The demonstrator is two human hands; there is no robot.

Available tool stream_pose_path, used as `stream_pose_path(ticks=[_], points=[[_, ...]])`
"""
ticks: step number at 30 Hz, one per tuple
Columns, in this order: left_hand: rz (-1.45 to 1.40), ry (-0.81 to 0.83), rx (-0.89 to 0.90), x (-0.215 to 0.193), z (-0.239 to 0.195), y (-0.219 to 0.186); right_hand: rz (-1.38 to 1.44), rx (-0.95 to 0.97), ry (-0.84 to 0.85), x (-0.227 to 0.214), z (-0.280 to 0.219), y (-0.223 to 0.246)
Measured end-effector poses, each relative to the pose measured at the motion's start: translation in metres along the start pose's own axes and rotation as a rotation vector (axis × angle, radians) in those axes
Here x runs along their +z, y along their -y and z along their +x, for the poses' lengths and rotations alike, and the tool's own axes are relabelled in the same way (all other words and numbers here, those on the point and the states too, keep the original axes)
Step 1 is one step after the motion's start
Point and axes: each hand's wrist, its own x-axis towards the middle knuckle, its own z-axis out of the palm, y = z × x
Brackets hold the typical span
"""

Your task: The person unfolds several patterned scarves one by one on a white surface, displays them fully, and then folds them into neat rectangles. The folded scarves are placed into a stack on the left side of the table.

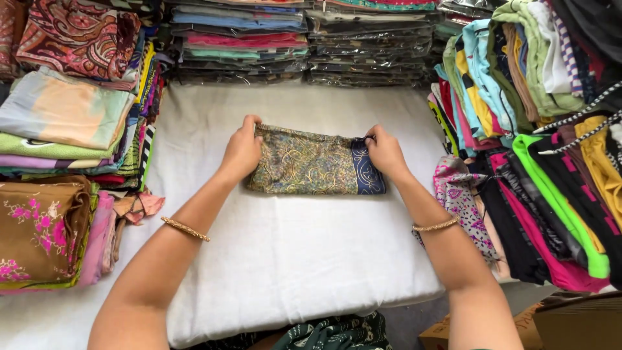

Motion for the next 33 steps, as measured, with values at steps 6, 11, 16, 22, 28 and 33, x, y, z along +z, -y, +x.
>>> stream_pose_path(ticks=[6, 11, 16, 22, 28, 33], points=[[0.207, -0.102, 0.056, -0.004, -0.007, -0.008, -0.189, 0.08, -0.026, -0.007, -0.019, 0.046], [0.426, -0.195, 0.317, 0.018, -0.009, -0.021, -0.382, -0.252, -0.167, 0.005, -0.028, 0.072], [0.562, 0.258, 0.3, 0.043, -0.027, -0.042, -0.493, -0.397, 0.347, 0.045, -0.044, 0.084], [0.613, 0.365, 0.026, 0.041, -0.023, -0.028, -0.528, -0.1, 0.419, 0.026, -0.031, 0.068], [0.594, 0.307, 0.032, 0.048, -0.02, -0.016, -0.583, 0.106, 0.232, 0.024, -0.005, 0.006], [0.606, 0.225, 0.118, 0.041, -0.031, -0.031, -0.297, -0.319, 0.519, -0.056, -0.041, 0.098]])
